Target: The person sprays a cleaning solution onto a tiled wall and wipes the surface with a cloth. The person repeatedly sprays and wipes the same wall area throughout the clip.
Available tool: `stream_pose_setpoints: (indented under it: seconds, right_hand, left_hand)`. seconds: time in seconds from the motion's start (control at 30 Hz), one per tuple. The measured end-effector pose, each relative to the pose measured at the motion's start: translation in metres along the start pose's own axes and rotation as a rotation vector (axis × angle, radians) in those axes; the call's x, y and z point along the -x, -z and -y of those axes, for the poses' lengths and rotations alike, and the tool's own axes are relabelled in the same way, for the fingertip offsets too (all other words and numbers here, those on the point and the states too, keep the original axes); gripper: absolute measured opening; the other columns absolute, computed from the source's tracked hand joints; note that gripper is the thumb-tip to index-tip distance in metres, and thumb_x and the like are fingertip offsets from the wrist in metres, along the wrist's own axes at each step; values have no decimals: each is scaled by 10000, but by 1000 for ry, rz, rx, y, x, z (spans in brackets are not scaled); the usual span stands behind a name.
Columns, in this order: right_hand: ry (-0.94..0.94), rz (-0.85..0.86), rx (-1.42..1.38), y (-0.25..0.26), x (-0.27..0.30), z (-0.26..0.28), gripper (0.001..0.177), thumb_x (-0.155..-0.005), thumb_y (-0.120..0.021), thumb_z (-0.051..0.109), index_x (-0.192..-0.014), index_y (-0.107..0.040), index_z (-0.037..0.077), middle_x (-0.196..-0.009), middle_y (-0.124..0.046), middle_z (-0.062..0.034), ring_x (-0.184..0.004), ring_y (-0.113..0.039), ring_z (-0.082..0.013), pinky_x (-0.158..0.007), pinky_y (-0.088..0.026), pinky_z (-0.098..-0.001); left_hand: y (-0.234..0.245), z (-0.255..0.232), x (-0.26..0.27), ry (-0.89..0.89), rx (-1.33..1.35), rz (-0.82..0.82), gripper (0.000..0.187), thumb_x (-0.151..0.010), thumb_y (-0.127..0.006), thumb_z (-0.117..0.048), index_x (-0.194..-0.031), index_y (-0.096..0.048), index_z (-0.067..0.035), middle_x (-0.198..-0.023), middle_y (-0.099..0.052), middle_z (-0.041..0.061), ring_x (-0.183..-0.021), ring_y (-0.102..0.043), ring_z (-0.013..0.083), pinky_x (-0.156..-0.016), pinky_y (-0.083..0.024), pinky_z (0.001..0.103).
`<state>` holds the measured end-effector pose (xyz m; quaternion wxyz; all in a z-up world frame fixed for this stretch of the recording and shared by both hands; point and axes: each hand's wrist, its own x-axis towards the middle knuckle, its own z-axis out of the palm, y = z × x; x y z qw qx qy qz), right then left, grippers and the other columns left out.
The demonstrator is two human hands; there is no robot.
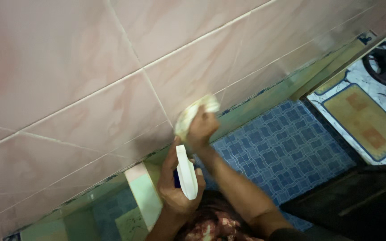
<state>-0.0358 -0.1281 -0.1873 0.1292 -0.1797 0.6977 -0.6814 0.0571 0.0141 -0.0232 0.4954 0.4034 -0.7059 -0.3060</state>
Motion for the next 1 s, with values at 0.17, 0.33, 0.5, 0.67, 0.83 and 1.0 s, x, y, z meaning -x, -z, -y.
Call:
stream_pose_setpoints:
  seconds: [0.17,0.33,0.5,0.67,0.83,1.0]
  right_hand:
    - [595,256,-138,1,50,-18,117,-903,-690,48,-939,-708,-62,-845,-669,-170,-756,-662,-290,-653,-527,-393]
    - [465,175,-60,13,24,-3,97,-949,-737,36,-890,-723,-39,-813,-690,-146,-690,-678,-243,-609,-520,-367]
    - [339,61,-16,23,-27,13,119,-990,-699,64,-950,-740,-40,-789,-717,-86,-628,-646,-159,-551,-489,-330]
    - [-43,-70,-209,19,-56,26,195,-1012,-650,114,-1087,-751,-34,-840,-730,-85,-713,-614,-125,-594,-506,-312]
    - [134,10,-46,8,-9,15,196,-1012,-623,105,-1086,-708,-56,-962,-720,-131,-832,-696,-231,-724,-572,-359]
    - [888,305,1,18,23,-8,162,-933,-655,-45,-1086,-696,-81,-1062,-684,-213,-986,-684,-347,-849,-585,-436]
  left_hand:
    - [-2,4,0,-14,64,19,658,-930,-685,-111,-1512,-424,50,-1447,-621,219,-1108,-701,207,-997,-579,364]
    - [-3,6,-1,-34,19,25,658,-935,-698,-125,-1507,-421,43,-1439,-613,236,-1200,-676,239,-1047,-550,376]
    - [-1,14,1,115,-28,0,683,-864,-749,-140,-1465,-472,29,-1292,-684,188,-990,-719,188,-897,-602,320]
    - [4,18,0,-35,-25,-31,627,-879,-721,-84,-1443,-481,47,-1305,-664,210,-1108,-699,254,-973,-573,362]
    - [8,18,-2,-67,-84,-57,596,-871,-732,-80,-1406,-506,52,-1225,-691,189,-1032,-721,227,-908,-601,348]
    - [3,18,-6,-86,-9,-60,583,-876,-724,-54,-1400,-502,71,-1251,-688,221,-1001,-734,216,-879,-608,342]
